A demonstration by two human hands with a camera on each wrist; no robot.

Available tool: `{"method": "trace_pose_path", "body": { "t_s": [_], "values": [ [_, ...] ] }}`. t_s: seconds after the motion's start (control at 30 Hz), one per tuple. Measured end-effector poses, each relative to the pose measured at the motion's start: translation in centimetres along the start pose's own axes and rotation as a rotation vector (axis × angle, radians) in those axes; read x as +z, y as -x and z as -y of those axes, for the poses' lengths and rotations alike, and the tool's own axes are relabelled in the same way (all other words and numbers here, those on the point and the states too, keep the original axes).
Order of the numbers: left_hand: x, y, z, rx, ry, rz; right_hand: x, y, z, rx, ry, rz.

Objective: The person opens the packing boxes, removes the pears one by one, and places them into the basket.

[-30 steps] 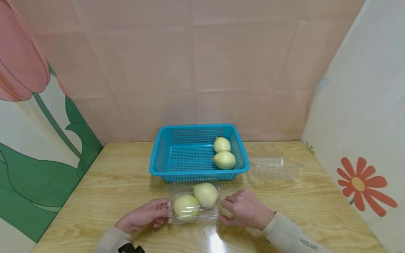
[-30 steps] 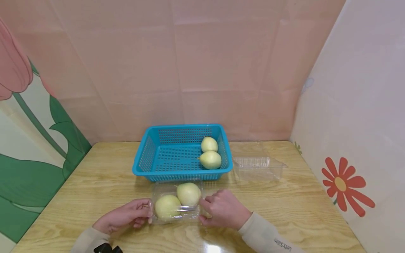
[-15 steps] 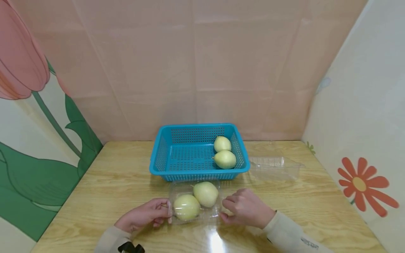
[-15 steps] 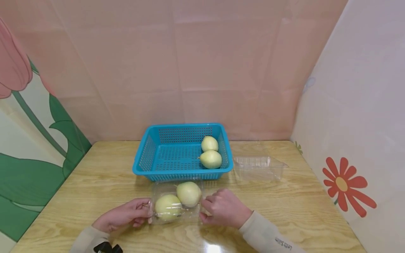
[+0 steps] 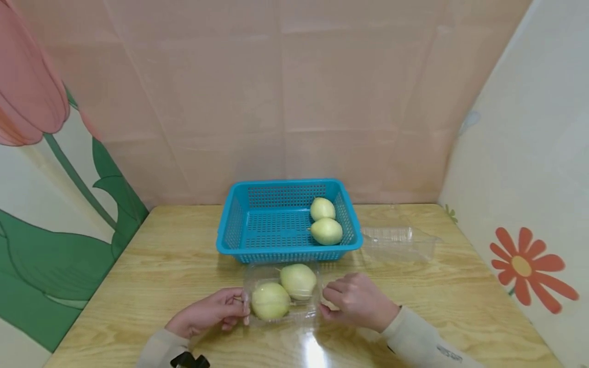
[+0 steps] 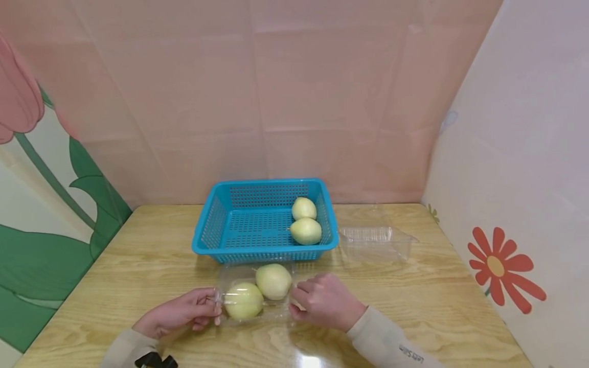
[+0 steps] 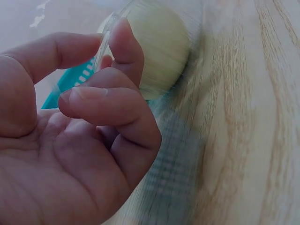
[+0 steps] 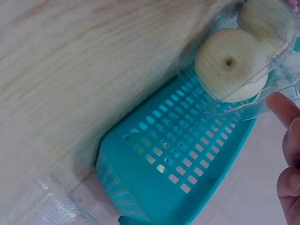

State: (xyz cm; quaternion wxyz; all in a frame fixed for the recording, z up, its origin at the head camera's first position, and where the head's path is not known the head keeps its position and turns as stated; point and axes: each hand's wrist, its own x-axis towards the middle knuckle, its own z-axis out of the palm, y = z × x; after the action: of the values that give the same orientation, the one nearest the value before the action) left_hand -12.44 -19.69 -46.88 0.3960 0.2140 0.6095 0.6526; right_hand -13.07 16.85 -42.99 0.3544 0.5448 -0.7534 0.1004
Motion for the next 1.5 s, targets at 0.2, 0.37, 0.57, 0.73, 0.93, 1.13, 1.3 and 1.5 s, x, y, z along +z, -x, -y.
{"method": "trace_pose_path", "body": {
  "t_s": [0.2,0.37,0.57,0.73,0.93,1.13,1.3,1.5],
  "values": [
    [-0.1,0.0,0.6,-0.003,-0.018,-0.041,-0.2,0.3,-0.1,0.074,-0.006,0.008],
    [-0.2,0.1,0.8,-0.009,-0.027,-0.056,-0.4,0.2,-0.3,0.141,-0.022,0.004],
    [-0.3,0.1,0.7,-0.027,-0.032,-0.06,-0.6,-0.1,-0.5,0.178,-0.06,-0.047],
    [-0.2,0.1,0.5,-0.056,-0.048,-0.088,-0.9,-0.6,-0.7,0.201,-0.092,-0.098],
    [-0.1,-0.1,0.3,-0.088,-0.077,-0.202,-1.2,-0.8,-0.9,0.25,-0.1,-0.083],
    [-0.1,-0.4,0.2,-0.053,-0.088,-0.266,-1.3,-0.9,-0.7,0.318,-0.096,-0.072],
    [0.0,-0.5,0.2,-0.043,-0.062,-0.278,-1.3,-0.6,-0.6,0.396,-0.077,-0.066],
    [0.2,-0.5,-0.1,-0.052,-0.048,-0.309,-0.8,-0.5,0.2,0.425,-0.06,0.06]
  ]
}}
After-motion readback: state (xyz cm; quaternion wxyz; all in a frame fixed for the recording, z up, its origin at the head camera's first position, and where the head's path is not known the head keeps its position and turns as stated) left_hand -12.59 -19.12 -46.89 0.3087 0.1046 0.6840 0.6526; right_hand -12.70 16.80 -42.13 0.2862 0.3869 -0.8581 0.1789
